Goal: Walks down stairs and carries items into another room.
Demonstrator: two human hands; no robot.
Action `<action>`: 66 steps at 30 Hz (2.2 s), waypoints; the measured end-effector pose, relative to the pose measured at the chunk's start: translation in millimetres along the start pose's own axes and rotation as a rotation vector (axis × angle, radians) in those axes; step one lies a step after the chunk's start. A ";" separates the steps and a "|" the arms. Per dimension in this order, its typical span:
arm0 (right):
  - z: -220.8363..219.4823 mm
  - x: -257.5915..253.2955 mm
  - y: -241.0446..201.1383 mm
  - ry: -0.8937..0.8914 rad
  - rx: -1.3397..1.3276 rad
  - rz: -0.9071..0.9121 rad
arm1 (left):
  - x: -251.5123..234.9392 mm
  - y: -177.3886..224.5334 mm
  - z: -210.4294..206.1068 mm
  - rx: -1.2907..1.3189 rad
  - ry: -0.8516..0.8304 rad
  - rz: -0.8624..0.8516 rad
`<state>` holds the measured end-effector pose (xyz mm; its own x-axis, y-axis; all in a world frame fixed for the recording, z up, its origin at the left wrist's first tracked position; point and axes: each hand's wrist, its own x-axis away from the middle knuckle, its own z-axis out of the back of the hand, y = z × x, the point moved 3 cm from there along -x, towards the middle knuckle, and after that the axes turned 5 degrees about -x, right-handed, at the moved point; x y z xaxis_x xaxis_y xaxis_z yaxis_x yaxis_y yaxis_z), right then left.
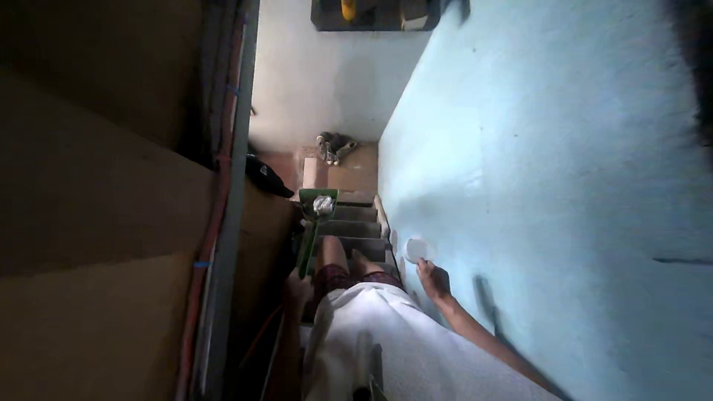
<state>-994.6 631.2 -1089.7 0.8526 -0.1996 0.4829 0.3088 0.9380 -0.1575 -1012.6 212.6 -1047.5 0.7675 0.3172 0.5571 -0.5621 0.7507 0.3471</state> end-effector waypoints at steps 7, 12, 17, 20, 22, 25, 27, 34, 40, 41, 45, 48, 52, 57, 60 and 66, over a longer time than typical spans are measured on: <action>-18.6 -102.8 20.3 0.041 -0.008 -0.020 | -106.9 38.9 -35.8 0.020 -0.158 0.163; -71.5 -184.0 25.3 0.058 0.019 -0.061 | -216.1 42.8 -78.0 0.035 -0.155 0.127; -121.7 -282.4 5.4 0.021 0.031 -0.092 | -318.3 47.9 -118.0 0.066 -0.157 0.133; -136.3 -349.3 -10.8 0.018 0.046 -0.028 | -366.1 54.7 -143.4 0.098 -0.140 0.157; -146.5 -399.1 -19.5 0.006 0.058 0.040 | -396.6 58.9 -163.8 0.128 -0.136 0.181; -165.4 -485.1 -29.7 0.042 0.108 0.148 | -443.9 66.8 -196.0 0.186 -0.105 0.214; -167.3 -538.2 -40.5 0.044 0.105 0.188 | -476.4 76.7 -212.8 0.198 -0.096 0.236; -168.3 -655.1 -70.1 0.082 0.089 0.235 | -575.9 77.9 -250.4 0.203 -0.097 0.310; -224.8 -774.5 -124.5 0.142 0.073 0.306 | -702.0 51.0 -285.7 0.203 -0.087 0.320; -236.1 -794.6 -134.8 0.135 0.069 0.313 | -722.2 47.1 -290.4 0.206 -0.092 0.326; -279.2 -876.9 -176.8 0.026 0.086 0.327 | -788.9 38.0 -306.5 0.243 -0.073 0.383; -304.7 -946.9 -217.3 -0.003 0.081 0.376 | -847.1 34.1 -320.3 0.282 -0.036 0.419; -356.8 -1066.7 -268.9 -0.033 -0.038 0.460 | -944.3 25.1 -348.1 0.369 0.035 0.484; -379.1 -1185.0 -338.2 -0.021 0.048 0.581 | -1045.9 13.5 -365.8 0.481 0.104 0.557; -377.9 -1231.5 -384.3 -0.003 0.115 0.646 | -1091.0 2.9 -358.1 0.519 0.132 0.604; -399.2 -1320.1 -487.7 0.035 0.187 0.781 | -1183.5 -35.5 -350.0 0.590 0.182 0.682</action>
<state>-2102.5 324.1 -1994.2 0.8068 0.5281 0.2649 -0.4557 0.8416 -0.2898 -1793.1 13.4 -1983.2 0.2209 0.7062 0.6727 -0.9384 -0.0339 0.3438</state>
